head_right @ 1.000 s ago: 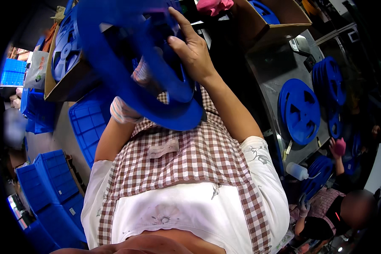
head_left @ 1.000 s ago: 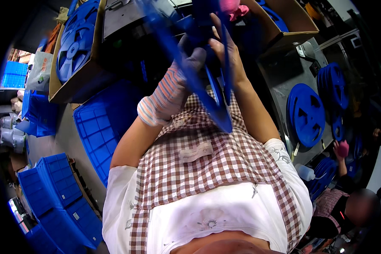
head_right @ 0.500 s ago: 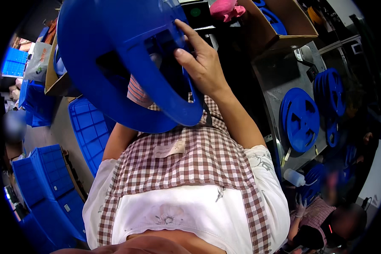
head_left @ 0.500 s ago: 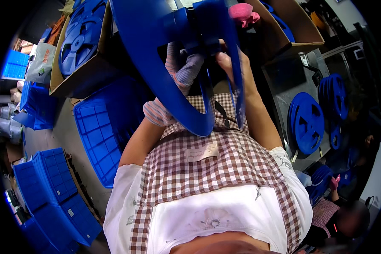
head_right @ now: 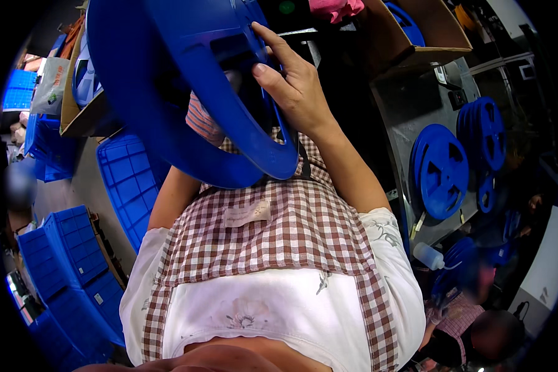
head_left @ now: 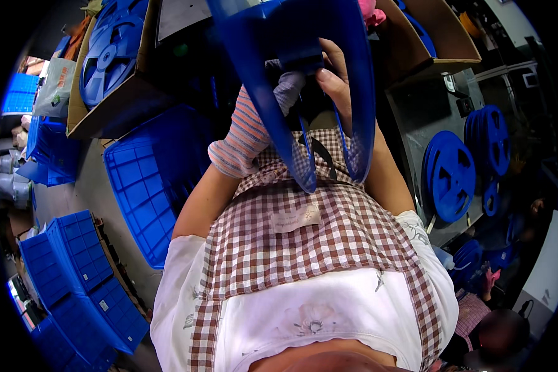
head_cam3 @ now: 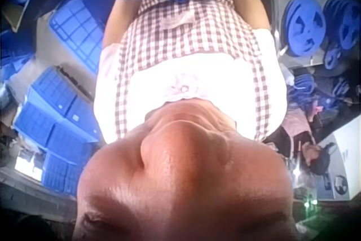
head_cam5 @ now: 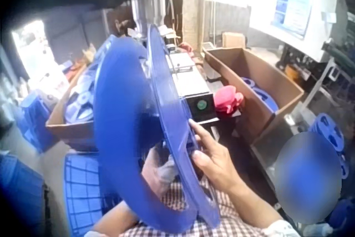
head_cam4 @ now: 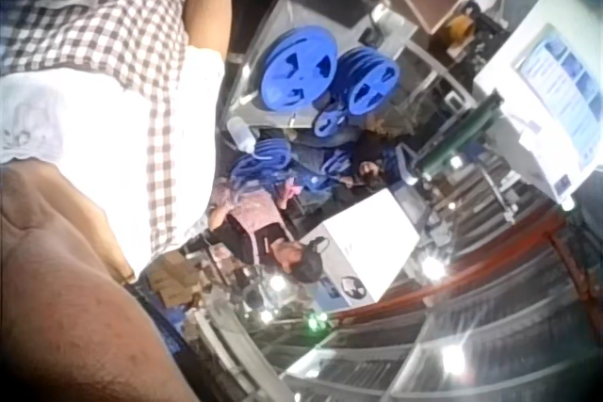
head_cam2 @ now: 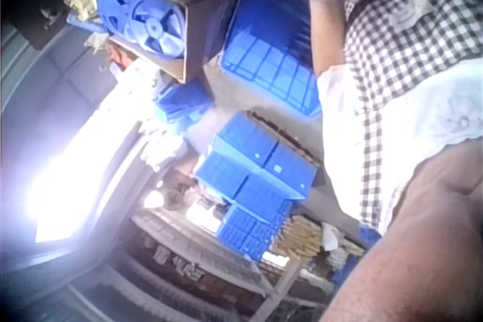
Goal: The person repeatedly picks up blue plastic reels, wipes them with a pink cloth, and places them into a cardboard box. The person handles the reels one at a time, rotating them to wipe different sides before stacking them in the box.
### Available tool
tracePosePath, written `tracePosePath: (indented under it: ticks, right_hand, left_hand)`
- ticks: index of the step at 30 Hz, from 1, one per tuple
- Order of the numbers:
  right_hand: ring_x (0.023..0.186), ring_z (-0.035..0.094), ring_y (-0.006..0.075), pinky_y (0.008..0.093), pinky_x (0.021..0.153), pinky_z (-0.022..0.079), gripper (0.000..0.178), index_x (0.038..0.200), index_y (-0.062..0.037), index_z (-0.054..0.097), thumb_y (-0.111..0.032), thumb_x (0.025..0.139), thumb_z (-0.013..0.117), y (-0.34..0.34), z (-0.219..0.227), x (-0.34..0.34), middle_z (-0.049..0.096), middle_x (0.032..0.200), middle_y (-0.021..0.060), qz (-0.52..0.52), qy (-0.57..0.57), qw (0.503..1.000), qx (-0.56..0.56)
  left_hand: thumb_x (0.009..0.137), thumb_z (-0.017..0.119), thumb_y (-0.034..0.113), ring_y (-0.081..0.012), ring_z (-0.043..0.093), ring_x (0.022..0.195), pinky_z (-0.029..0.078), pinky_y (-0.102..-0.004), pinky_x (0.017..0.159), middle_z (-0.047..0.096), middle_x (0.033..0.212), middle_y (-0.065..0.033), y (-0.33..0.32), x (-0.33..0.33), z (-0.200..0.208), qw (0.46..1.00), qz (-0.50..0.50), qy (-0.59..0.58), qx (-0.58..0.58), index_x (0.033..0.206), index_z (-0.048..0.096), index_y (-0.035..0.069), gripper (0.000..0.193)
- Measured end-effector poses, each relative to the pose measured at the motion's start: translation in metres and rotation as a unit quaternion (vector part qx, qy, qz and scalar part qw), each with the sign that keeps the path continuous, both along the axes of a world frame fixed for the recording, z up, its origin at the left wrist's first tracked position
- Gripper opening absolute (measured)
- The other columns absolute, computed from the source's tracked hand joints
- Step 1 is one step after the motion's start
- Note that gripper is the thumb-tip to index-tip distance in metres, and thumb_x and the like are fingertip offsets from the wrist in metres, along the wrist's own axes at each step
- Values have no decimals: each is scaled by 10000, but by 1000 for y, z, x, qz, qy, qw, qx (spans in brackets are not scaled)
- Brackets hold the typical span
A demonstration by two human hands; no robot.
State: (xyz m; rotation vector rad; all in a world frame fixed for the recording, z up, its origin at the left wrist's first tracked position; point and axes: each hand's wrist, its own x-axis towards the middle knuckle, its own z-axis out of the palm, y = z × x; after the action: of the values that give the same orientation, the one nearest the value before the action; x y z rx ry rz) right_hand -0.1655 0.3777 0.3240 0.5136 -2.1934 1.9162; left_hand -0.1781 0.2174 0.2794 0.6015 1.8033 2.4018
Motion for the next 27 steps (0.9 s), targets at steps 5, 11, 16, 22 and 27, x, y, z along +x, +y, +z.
tracePosePath:
  ticks: [5,11,16,22,27]
  right_hand:
    - [765,564,106,252,730,467,597,1385,-130,429,-319,834,565,-3,6,2,609,975,73,-7,-12,999,-32]
    - [779,553,100,254,746,463,660,1427,-160,364,-293,817,579,-2,15,4,594,1042,84,-13,-45,999,-7]
    - [1121,567,302,363,967,418,780,1435,-164,337,-413,776,674,4,41,-8,572,1218,195,37,61,983,168]
    - [966,619,330,406,889,464,674,1381,-301,434,-462,750,609,8,69,-59,625,1050,200,86,57,930,353]
    - [1079,569,375,430,925,455,684,1378,-350,416,-646,772,527,-5,92,-167,564,1194,215,63,107,875,468]
  left_hand:
    - [898,613,151,-132,594,960,505,-242,811,603,1046,-67,15,6,27,993,25,32,109,1417,305,134,604]
    - [902,603,191,-134,586,995,518,-275,826,590,1058,-85,0,9,45,999,-7,26,20,1426,256,153,630]
    - [900,602,173,-142,598,988,523,-266,823,597,1068,-85,-29,-4,16,981,-87,-99,145,1364,329,112,542]
    - [897,600,152,-152,612,979,530,-255,820,604,1080,-86,-99,-53,-3,958,-103,-85,255,1289,416,62,443]
    - [895,599,134,-159,623,972,536,-245,817,611,1090,-87,-164,-142,8,949,-145,38,276,1226,488,20,368]
